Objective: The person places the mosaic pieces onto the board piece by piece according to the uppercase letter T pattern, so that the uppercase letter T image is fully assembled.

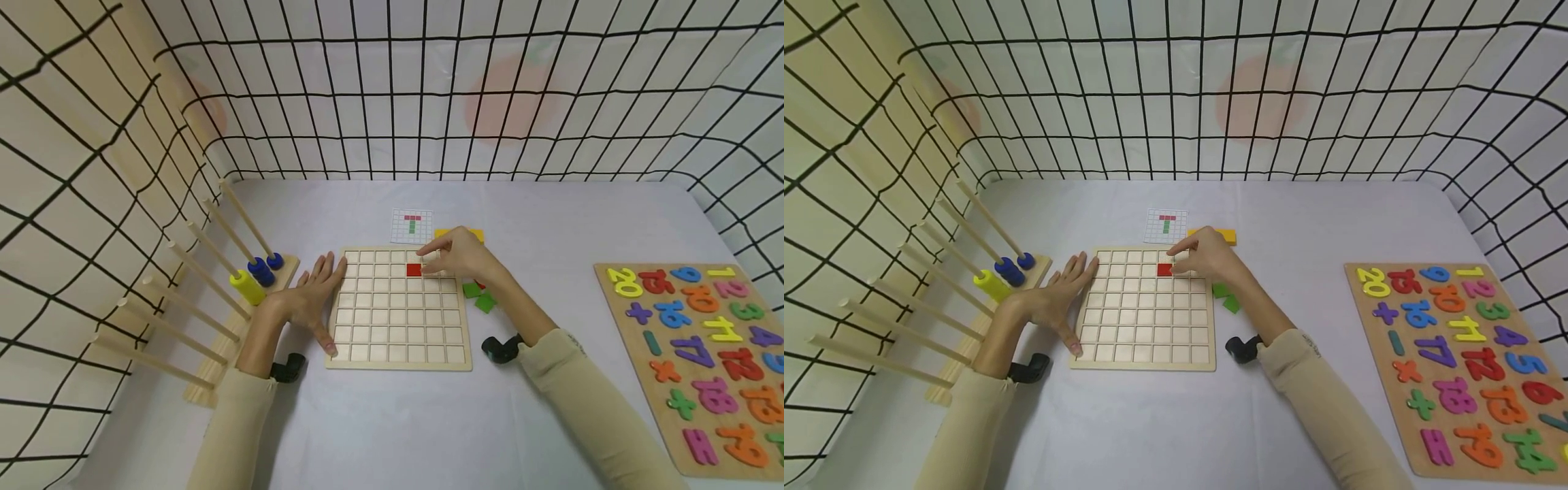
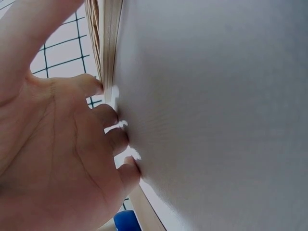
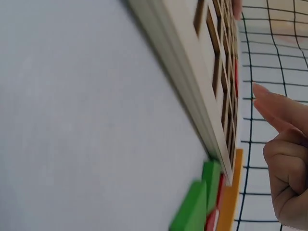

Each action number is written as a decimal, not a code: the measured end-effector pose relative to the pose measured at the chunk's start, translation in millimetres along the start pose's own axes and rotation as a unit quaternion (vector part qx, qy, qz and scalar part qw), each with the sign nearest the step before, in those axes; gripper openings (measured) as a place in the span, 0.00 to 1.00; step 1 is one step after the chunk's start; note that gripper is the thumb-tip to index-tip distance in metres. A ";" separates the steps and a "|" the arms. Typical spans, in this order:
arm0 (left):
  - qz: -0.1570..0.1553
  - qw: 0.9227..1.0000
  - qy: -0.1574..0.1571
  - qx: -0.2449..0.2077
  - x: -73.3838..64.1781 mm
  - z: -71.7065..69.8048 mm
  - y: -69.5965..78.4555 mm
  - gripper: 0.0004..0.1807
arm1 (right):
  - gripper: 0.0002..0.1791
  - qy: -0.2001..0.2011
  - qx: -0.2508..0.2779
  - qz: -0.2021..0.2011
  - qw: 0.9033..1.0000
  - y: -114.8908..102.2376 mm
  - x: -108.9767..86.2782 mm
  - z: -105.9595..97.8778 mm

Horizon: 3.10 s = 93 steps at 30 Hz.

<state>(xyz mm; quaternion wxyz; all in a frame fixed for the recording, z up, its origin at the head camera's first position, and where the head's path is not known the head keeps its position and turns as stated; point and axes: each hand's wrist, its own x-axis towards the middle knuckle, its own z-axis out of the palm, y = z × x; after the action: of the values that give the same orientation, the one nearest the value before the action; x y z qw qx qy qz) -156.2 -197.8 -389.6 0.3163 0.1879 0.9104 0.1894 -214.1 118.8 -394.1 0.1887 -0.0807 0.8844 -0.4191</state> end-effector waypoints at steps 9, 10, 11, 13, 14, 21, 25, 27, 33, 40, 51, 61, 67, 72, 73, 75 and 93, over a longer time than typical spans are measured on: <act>-0.002 1.000 0.001 0.000 1.7 0.5 -0.3 0.91 | 0.17 0.022 -0.044 -0.001 0.999 27.1 -26.4 -41.3; -0.001 1.000 0.001 0.002 1.8 0.6 -0.1 0.91 | 0.17 0.019 -0.043 0.005 0.999 30.9 -29.2 -45.1; 0.000 1.000 0.002 0.002 2.2 1.0 -0.1 0.91 | 0.17 0.017 -0.045 0.009 0.999 34.9 -31.8 -48.6; 0.001 1.000 0.003 0.004 2.3 1.4 -0.1 0.91 | 0.18 0.012 -0.045 0.016 0.999 41.7 -36.4 -54.1; 0.001 1.000 0.003 0.003 2.3 1.6 -0.4 0.91 | 0.19 0.010 -0.047 0.018 0.999 44.8 -38.2 -56.1; 0.001 1.000 0.005 0.000 2.1 1.3 -2.6 0.92 | 0.19 0.007 -0.041 0.026 0.999 56.3 -40.6 -60.0; 0.006 1.000 0.003 0.001 1.8 1.0 -2.2 0.92 | 0.19 0.005 -0.037 0.043 0.998 57.5 -36.4 -57.3; 0.010 1.000 0.001 -0.001 1.4 0.9 -1.5 0.91 | 0.20 0.005 -0.032 0.053 0.998 57.0 -34.0 -55.9; 0.015 1.000 0.000 -0.004 0.0 0.7 -1.8 0.91 | 0.21 0.008 -0.021 0.075 0.997 52.9 -27.7 -51.0; 0.010 1.000 0.000 -0.005 -0.5 0.9 -2.9 0.91 | 0.22 0.015 -0.024 0.092 0.995 49.4 -23.0 -45.9; 0.007 1.000 -0.002 0.000 -1.3 0.3 -1.9 0.91 | 0.19 0.011 -0.022 0.113 0.993 39.9 -21.7 -42.7; 0.011 1.000 -0.001 -0.004 1.7 0.8 -0.7 0.90 | 0.21 0.006 -0.036 0.119 0.992 43.8 -24.9 -45.4; 0.010 1.000 -0.002 0.001 2.1 0.8 -1.0 0.90 | 0.20 -0.001 -0.042 0.088 0.995 45.8 -25.8 -45.5; 0.010 1.000 -0.001 0.002 2.7 1.0 -1.5 0.90 | 0.20 0.015 -0.036 0.064 0.997 46.9 -26.6 -45.9; 0.009 1.000 -0.001 0.002 2.6 0.8 -1.6 0.90 | 0.19 0.018 -0.036 0.058 0.997 46.4 -26.8 -46.1; 0.011 1.000 0.000 -0.003 1.6 0.2 -1.5 0.90 | 0.19 0.024 -0.032 0.046 0.998 43.7 -27.2 -46.2; 0.010 1.000 0.004 0.001 1.7 1.5 -2.3 0.90 | 0.16 -0.021 0.011 -0.014 1.000 -5.9 -1.8 -4.8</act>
<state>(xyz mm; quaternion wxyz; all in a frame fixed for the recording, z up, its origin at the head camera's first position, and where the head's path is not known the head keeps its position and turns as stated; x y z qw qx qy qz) -157.0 -198.7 -392.6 0.3111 0.1961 0.9098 0.1925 -214.4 119.0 -386.4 0.2022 -0.0996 0.8745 -0.4295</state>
